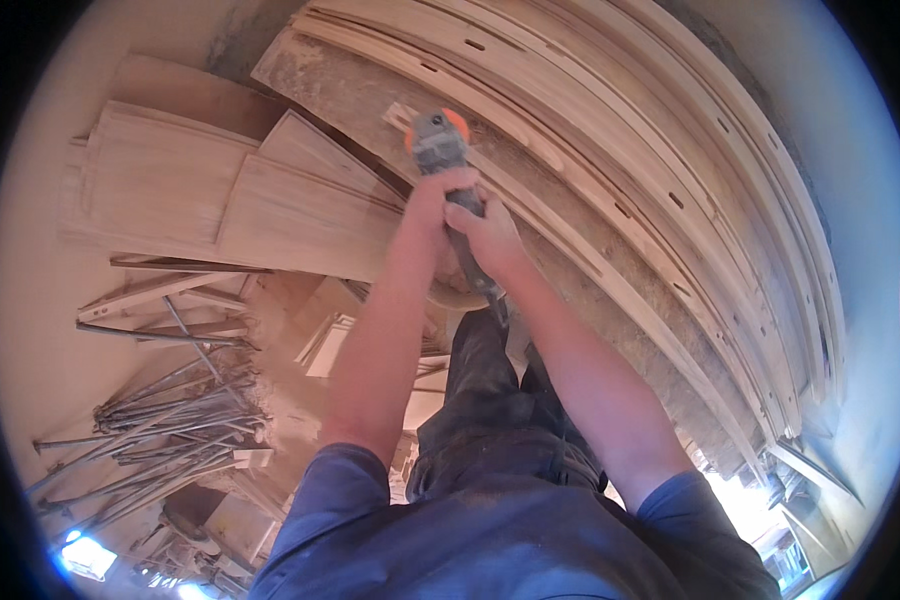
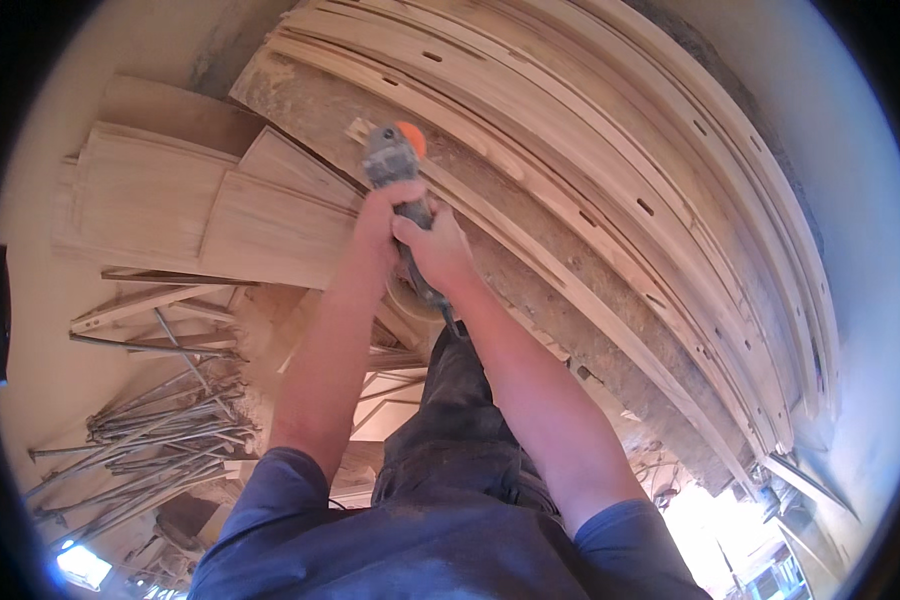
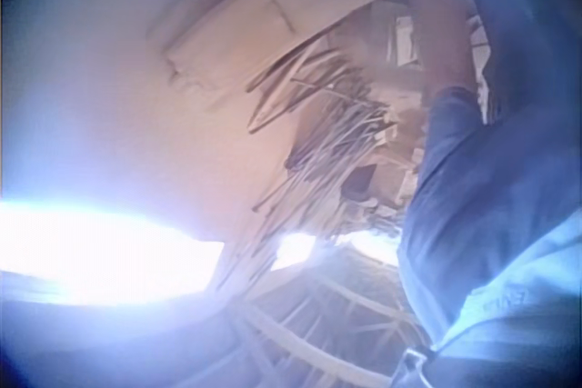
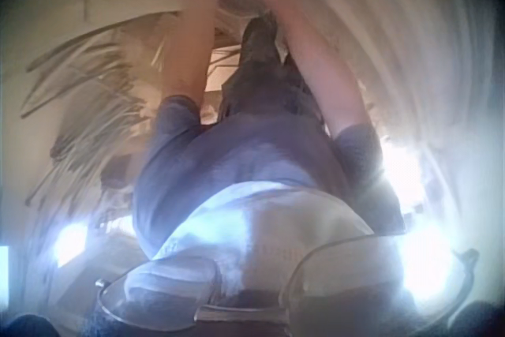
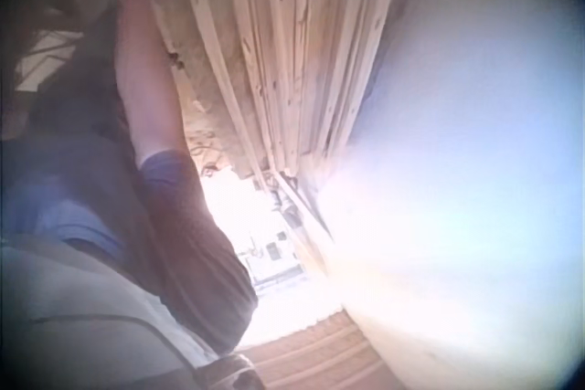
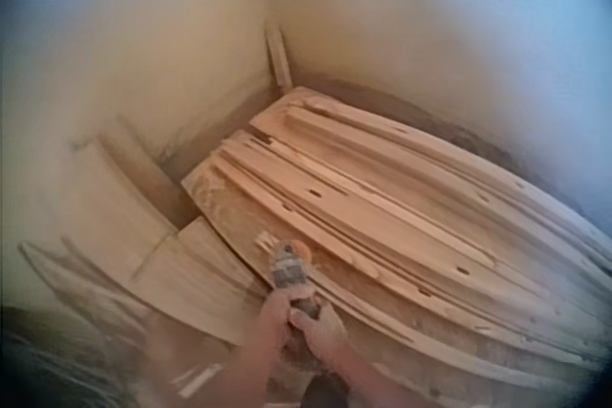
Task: The person is using an angle grinder to smooth the edges and surfaces of several long wooden planks. They move the planks one at a time from a stack to a central work area to sand them.
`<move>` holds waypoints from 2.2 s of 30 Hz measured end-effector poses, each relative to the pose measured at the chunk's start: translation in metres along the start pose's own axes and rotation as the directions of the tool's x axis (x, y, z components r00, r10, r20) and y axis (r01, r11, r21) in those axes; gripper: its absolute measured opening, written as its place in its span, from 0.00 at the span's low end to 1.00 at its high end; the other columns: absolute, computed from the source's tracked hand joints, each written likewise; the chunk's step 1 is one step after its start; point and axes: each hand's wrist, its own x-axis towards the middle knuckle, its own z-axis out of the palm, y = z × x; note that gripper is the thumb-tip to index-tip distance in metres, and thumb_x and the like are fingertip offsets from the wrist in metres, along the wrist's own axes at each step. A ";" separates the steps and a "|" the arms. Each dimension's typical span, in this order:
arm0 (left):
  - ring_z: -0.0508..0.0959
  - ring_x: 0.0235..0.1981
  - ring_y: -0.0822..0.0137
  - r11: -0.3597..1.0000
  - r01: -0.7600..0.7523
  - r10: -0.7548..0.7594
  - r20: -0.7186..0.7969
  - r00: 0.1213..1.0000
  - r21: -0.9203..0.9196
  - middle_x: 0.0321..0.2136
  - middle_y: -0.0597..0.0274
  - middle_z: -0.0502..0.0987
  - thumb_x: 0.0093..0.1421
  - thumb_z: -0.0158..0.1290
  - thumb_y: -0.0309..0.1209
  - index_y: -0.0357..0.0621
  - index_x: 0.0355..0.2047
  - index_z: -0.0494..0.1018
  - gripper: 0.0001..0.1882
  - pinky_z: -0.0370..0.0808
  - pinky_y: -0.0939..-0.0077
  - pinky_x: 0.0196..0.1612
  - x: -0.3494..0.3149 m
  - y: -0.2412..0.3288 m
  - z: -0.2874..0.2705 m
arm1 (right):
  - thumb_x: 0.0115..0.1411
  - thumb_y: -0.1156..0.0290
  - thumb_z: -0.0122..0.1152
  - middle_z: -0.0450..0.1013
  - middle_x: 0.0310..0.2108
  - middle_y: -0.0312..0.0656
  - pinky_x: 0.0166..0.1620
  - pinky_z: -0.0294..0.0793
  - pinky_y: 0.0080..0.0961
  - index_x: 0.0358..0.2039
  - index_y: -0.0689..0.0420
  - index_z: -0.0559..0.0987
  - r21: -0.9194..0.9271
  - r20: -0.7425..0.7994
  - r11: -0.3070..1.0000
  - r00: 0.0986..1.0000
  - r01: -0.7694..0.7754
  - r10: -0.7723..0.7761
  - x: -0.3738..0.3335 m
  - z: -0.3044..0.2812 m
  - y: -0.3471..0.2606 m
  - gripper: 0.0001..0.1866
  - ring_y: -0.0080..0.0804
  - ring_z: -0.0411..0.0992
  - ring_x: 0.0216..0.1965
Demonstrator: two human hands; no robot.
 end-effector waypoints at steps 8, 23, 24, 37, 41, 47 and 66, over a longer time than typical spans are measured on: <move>0.80 0.28 0.59 0.996 -0.070 0.071 -0.011 0.997 0.049 0.27 0.57 0.79 0.54 0.62 0.32 0.42 0.36 0.75 0.12 0.78 0.63 0.34 0.027 0.026 -0.021 | 0.53 0.46 0.67 0.76 0.54 0.59 0.59 0.71 0.37 0.64 0.67 0.69 -0.024 0.002 0.997 0.998 -0.068 0.068 0.011 0.017 -0.031 0.46 0.48 0.75 0.57; 0.81 0.32 0.58 0.957 0.122 -0.161 0.130 0.978 0.263 0.30 0.54 0.80 0.58 0.59 0.31 0.36 0.35 0.76 0.10 0.80 0.63 0.42 -0.083 -0.311 0.120 | 0.57 0.46 0.66 0.74 0.53 0.68 0.61 0.71 0.45 0.63 0.70 0.64 0.003 -0.235 0.990 0.962 -0.142 0.139 -0.262 -0.221 0.142 0.46 0.61 0.74 0.58; 0.81 0.33 0.58 0.950 0.148 -0.195 0.150 0.969 0.275 0.30 0.53 0.80 0.58 0.58 0.31 0.36 0.36 0.76 0.10 0.80 0.63 0.42 -0.092 -0.340 0.132 | 0.57 0.46 0.66 0.74 0.53 0.68 0.61 0.71 0.45 0.64 0.70 0.64 0.024 -0.244 0.988 0.957 -0.152 0.154 -0.285 -0.241 0.155 0.46 0.61 0.74 0.58; 0.82 0.34 0.60 0.610 0.346 -0.651 0.201 0.732 0.713 0.33 0.56 0.82 0.57 0.61 0.30 0.37 0.37 0.79 0.11 0.79 0.67 0.41 -0.159 -0.651 0.273 | 0.55 0.53 0.70 0.75 0.56 0.56 0.63 0.69 0.37 0.66 0.65 0.66 0.403 -0.706 0.901 0.680 0.160 0.196 -0.496 -0.410 0.358 0.44 0.45 0.74 0.60; 0.81 0.33 0.60 0.540 0.200 -0.631 0.236 0.739 0.818 0.33 0.58 0.81 0.60 0.61 0.33 0.34 0.44 0.77 0.17 0.79 0.67 0.41 -0.192 -0.693 0.320 | 0.57 0.57 0.69 0.74 0.56 0.52 0.62 0.69 0.36 0.65 0.65 0.66 0.529 -0.723 0.819 0.623 0.223 0.298 -0.545 -0.455 0.367 0.41 0.41 0.73 0.57; 0.82 0.39 0.56 0.117 -0.495 -0.269 0.507 0.819 0.861 0.38 0.53 0.82 0.54 0.65 0.34 0.32 0.48 0.77 0.24 0.78 0.66 0.47 -0.175 -0.673 0.309 | 0.61 0.60 0.68 0.75 0.35 0.39 0.31 0.74 0.26 0.58 0.64 0.71 0.678 -0.713 0.623 0.557 0.392 0.426 -0.592 -0.506 0.392 0.30 0.26 0.74 0.30; 0.80 0.52 0.46 -0.690 -0.636 -0.339 0.622 0.706 0.346 0.47 0.45 0.82 0.55 0.61 0.30 0.42 0.55 0.78 0.26 0.76 0.56 0.55 -0.090 -0.571 0.343 | 0.54 0.68 0.67 0.74 0.24 0.42 0.27 0.77 0.32 0.39 0.58 0.74 0.658 -0.744 0.587 0.289 0.471 0.602 -0.689 -0.504 0.446 0.15 0.32 0.75 0.22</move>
